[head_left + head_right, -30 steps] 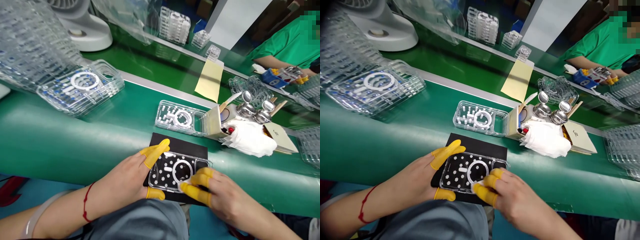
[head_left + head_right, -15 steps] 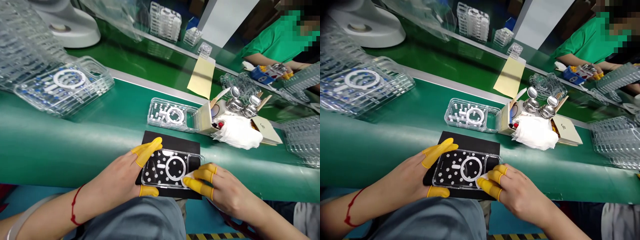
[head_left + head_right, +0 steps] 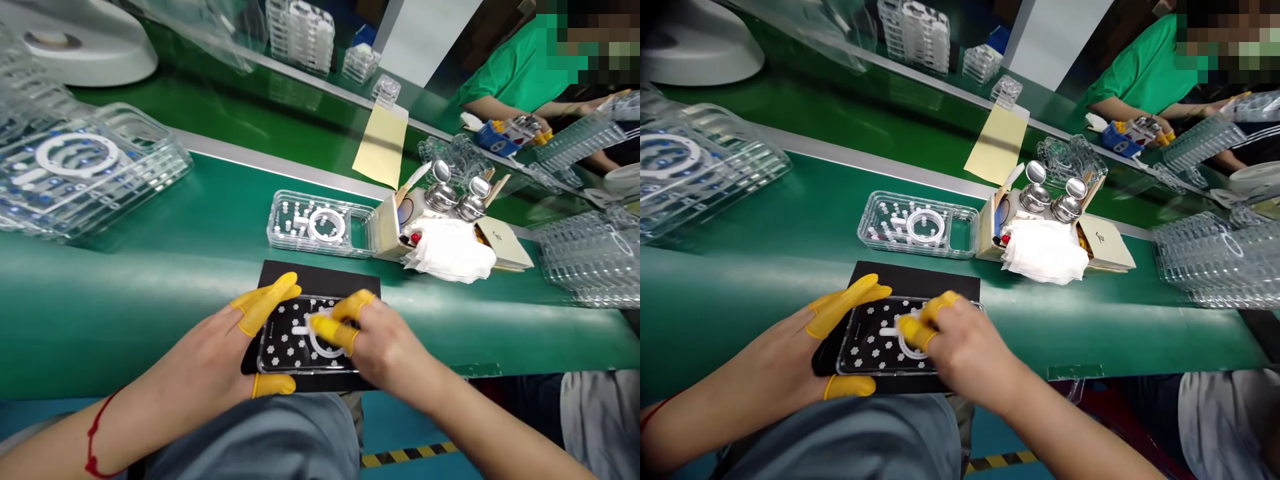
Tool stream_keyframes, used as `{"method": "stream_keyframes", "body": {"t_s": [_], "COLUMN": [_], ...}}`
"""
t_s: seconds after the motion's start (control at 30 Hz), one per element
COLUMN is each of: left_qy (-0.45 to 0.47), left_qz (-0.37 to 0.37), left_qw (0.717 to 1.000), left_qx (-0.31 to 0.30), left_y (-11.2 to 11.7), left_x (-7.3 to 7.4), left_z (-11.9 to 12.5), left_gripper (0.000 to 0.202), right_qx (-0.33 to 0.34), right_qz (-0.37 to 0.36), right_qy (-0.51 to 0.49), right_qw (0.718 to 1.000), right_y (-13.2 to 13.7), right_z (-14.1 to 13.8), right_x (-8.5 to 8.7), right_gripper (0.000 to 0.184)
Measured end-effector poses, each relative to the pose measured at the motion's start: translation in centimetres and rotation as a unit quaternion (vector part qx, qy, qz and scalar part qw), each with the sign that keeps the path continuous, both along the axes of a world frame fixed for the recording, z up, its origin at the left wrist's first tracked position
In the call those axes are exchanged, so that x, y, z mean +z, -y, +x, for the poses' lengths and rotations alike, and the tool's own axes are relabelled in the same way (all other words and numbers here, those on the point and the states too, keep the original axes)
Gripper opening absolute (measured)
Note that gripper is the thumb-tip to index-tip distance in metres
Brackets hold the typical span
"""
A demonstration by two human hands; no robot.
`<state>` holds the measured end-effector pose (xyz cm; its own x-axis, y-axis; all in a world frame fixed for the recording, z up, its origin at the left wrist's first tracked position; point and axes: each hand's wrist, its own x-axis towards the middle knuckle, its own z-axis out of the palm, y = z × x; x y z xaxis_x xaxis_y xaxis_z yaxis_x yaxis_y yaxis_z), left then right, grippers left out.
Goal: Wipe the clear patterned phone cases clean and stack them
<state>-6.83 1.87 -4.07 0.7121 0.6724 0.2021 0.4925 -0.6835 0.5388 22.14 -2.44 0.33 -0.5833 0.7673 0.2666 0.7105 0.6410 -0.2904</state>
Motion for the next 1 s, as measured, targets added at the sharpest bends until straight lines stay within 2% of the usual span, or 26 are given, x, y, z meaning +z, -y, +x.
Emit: {"method": "stream_keyframes", "body": {"t_s": [0.1, 0.2, 0.3, 0.43, 0.5, 0.6, 0.73, 0.83, 0.93, 1.0], "left_qy": [0.002, 0.006, 0.005, -0.003, -0.003, -0.008, -0.016, -0.012, -0.008, -0.006], "left_qz": [-0.008, -0.005, 0.01, -0.003, -0.008, -0.012, -0.018, -0.023, -0.002, 0.018], "left_qw": [1.0, 1.0, 1.0, 1.0, 1.0, 1.0, 1.0, 1.0, 1.0, 1.0], "left_qx": [0.006, 0.006, 0.001, 0.017, 0.019, 0.022, 0.016, 0.014, 0.013, 0.011], "left_y": [0.1, 0.2, 0.3, 0.4, 0.4, 0.2, 0.0, 0.1, 0.4, 0.3], "left_x": [-0.2, -0.3, -0.4, -0.5, -0.4, -0.1, 0.1, -0.1, 0.2, 1.0], "left_z": [-0.1, 0.1, 0.2, -0.1, -0.1, -0.1, 0.1, 0.1, 0.2, 0.4], "left_gripper": [0.085, 0.083, 0.082, 0.087, 0.087, 0.086, 0.086, 0.088, 0.088, 0.085], "right_qx": [0.05, 0.029, 0.014, -0.072, -0.106, -0.124, -0.136, -0.166, -0.241, -0.297], "right_qz": [-0.081, -0.124, -0.073, 0.043, 0.078, 0.108, 0.094, 0.057, 0.028, 0.015], "right_qy": [-0.019, -0.009, -0.005, 0.039, 0.066, 0.08, 0.085, 0.049, -0.027, -0.097], "right_qw": [0.995, 0.992, 0.997, 0.996, 0.989, 0.983, 0.983, 0.983, 0.97, 0.95], "right_y": [1.1, 2.7, 3.0, 1.5, 0.9, 0.8, 1.7, 2.6, 3.2, 3.4], "right_z": [0.4, 2.0, 1.7, -0.2, -0.2, 1.0, 2.4, 3.0, 3.8, 4.1], "right_x": [1.1, 2.1, 1.3, -0.5, -0.8, -0.2, 1.1, 1.9, 2.4, 2.6], "right_gripper": [0.029, 0.033, 0.035, 0.04, 0.042, 0.04, 0.037, 0.027, 0.018, 0.015]}}
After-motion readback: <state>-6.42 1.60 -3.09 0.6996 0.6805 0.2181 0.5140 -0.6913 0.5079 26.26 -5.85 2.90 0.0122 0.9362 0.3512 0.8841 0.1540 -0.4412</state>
